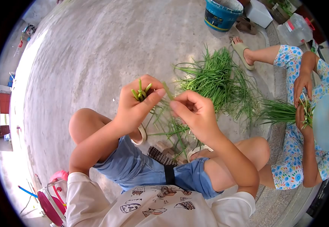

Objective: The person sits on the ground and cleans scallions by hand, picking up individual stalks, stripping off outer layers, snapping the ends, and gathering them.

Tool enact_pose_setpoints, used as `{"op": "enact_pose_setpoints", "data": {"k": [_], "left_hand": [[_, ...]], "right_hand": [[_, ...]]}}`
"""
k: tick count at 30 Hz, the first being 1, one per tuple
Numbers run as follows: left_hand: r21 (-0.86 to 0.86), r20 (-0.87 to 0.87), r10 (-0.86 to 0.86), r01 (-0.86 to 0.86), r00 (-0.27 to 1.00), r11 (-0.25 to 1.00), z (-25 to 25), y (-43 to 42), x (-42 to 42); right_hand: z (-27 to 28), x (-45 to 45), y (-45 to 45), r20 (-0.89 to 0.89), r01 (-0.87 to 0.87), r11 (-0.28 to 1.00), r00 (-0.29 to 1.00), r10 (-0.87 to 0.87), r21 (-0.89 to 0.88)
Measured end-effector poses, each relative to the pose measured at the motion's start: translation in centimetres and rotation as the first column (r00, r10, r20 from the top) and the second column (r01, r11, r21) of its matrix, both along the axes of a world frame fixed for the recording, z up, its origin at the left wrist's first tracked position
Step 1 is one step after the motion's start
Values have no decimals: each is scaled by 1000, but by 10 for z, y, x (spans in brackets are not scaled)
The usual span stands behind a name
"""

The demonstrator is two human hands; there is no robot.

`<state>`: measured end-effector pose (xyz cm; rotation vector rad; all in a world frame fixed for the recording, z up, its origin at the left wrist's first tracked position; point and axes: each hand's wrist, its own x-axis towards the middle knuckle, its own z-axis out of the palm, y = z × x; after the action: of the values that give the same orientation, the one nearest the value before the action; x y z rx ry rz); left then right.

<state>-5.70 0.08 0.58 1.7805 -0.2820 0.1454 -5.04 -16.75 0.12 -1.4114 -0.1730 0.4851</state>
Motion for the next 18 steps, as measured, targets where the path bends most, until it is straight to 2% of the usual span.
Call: {"op": "enact_pose_setpoints", "data": {"k": [4, 14, 16, 17, 18], "left_hand": [[29, 50, -10, 8, 999, 1000, -1, 0, 1], [88, 125, -7, -4, 992, 996, -2, -3, 3], [83, 131, -2, -9, 991, 996, 0, -5, 3], [84, 97, 9, -17, 995, 996, 3, -6, 3], [84, 64, 20, -26, 998, 996, 4, -7, 2]], "right_hand": [[0, 0, 0, 68, 35, 999, 997, -32, -35], [-2, 1, -5, -8, 6, 1000, 1000, -6, -20], [-6, 2, -5, -44, 8, 991, 999, -2, 136], [-9, 4, -4, -43, 8, 991, 999, -2, 135], [-11, 6, -4, 130, 48, 995, 990, -59, 88]]}}
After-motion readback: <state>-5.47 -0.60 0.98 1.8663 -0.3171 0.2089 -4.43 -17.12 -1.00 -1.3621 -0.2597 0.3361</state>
